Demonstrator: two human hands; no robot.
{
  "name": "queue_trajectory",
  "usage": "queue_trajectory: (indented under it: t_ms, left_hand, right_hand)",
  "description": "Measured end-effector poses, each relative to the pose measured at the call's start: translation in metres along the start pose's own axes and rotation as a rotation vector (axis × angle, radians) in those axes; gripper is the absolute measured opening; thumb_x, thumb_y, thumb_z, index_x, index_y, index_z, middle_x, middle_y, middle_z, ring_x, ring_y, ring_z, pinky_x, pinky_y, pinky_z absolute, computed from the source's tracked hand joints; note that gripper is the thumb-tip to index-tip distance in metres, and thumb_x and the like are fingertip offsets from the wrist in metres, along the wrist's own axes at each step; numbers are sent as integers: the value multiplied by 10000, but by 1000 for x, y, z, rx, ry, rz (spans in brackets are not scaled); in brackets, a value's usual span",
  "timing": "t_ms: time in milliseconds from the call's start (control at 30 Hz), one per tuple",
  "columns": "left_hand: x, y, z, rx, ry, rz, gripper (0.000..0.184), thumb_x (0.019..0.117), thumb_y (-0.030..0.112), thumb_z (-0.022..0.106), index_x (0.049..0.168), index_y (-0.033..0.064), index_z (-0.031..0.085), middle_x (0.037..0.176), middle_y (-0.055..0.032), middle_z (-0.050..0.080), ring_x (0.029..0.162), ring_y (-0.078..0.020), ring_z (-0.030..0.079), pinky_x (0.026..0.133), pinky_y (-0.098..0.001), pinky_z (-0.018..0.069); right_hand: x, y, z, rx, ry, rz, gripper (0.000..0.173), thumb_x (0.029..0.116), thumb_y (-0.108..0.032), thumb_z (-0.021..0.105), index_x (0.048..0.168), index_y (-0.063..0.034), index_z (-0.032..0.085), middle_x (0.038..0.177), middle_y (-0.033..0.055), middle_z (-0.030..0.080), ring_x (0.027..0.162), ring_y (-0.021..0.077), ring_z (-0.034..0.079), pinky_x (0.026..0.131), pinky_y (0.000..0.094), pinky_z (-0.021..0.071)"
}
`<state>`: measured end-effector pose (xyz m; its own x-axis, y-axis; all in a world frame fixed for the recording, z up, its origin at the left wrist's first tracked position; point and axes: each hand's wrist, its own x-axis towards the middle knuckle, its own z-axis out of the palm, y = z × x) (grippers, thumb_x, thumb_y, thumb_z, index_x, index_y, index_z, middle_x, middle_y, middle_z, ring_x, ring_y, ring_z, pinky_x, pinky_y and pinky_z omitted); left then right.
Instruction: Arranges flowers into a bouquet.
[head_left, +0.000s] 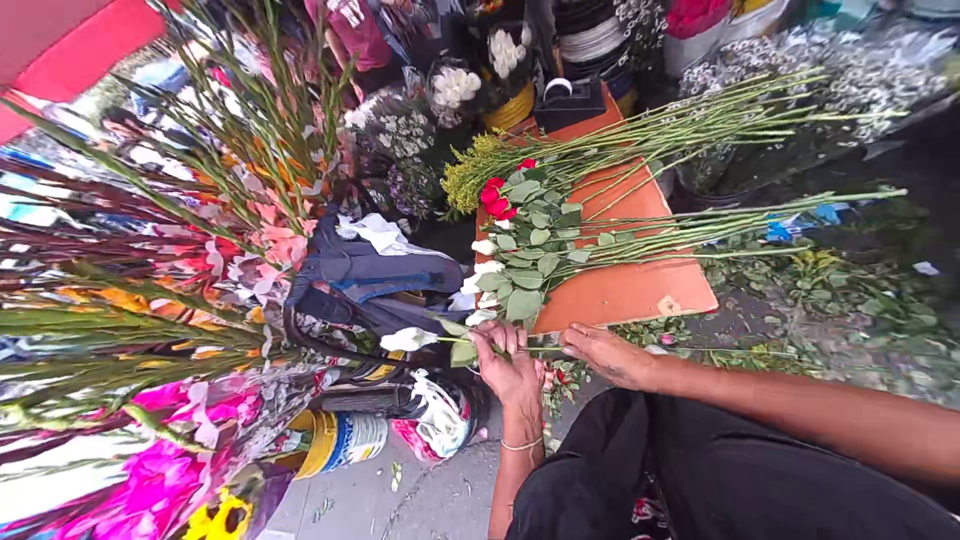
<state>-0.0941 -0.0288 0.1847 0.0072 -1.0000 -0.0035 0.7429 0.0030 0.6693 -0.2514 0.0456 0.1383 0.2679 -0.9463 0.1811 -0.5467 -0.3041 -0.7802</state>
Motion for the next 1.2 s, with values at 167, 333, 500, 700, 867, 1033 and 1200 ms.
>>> queue_trajectory:
  t_ms: [167,333,500,700,867,1033,1200]
  left_hand:
    - [-12,28,-27,270,30,342,585,1120,410,126,838,178,583,500,124,472,369,-2,410,387,-155,375]
    - [-31,58,-51,688,183,472,525,1120,355,132,1108,147,614,576,163,525,455,30,480,471,-149,443]
    - [-57,38,-34,846,362,429,485,1118,344,145,1317,118,525,602,157,502,489,22,502,513,-159,476]
    - [-72,-15,21,887,378,544,412,1107,373,322,1354,104,513,673,174,520,534,60,490,531,-114,439]
    - [-94,-16,24,963,329,678,443,1074,410,473,1359,74,516,704,146,557,562,41,520,557,-143,478]
    - [-100,-1,11,942,337,731,340,1104,295,399,1279,59,571,721,126,591,562,29,530,552,-148,482]
    - [-75,41,15,989,405,772,400,1120,211,320,1152,-6,654,695,102,584,523,37,492,500,-141,450]
  right_hand:
    - [24,21,-36,-375,-145,-177,209,1039,-167,563,1090,8,666,1115,215,647,1057,410,649,862,556,534]
    - [44,82,-127,-436,155,80,217,1031,-103,545,1095,45,689,1092,270,669,1082,479,640,903,632,492]
    - [62,145,-171,-456,230,238,256,997,-156,633,1116,66,679,1136,312,634,1119,535,578,864,678,449]
    - [108,194,-173,-230,-112,379,290,1053,-229,551,1113,3,714,1115,285,693,1150,520,610,944,752,404]
    - [114,148,-200,-280,90,324,257,1053,-133,515,1159,68,636,1177,349,621,1065,594,609,781,760,458]
    - [99,70,-212,-256,182,31,252,1066,-144,502,1181,49,616,1128,322,614,919,555,649,679,706,498]
    - [108,-63,-198,230,138,-217,321,1069,-185,508,1345,-113,655,1100,131,700,902,237,673,796,431,547]
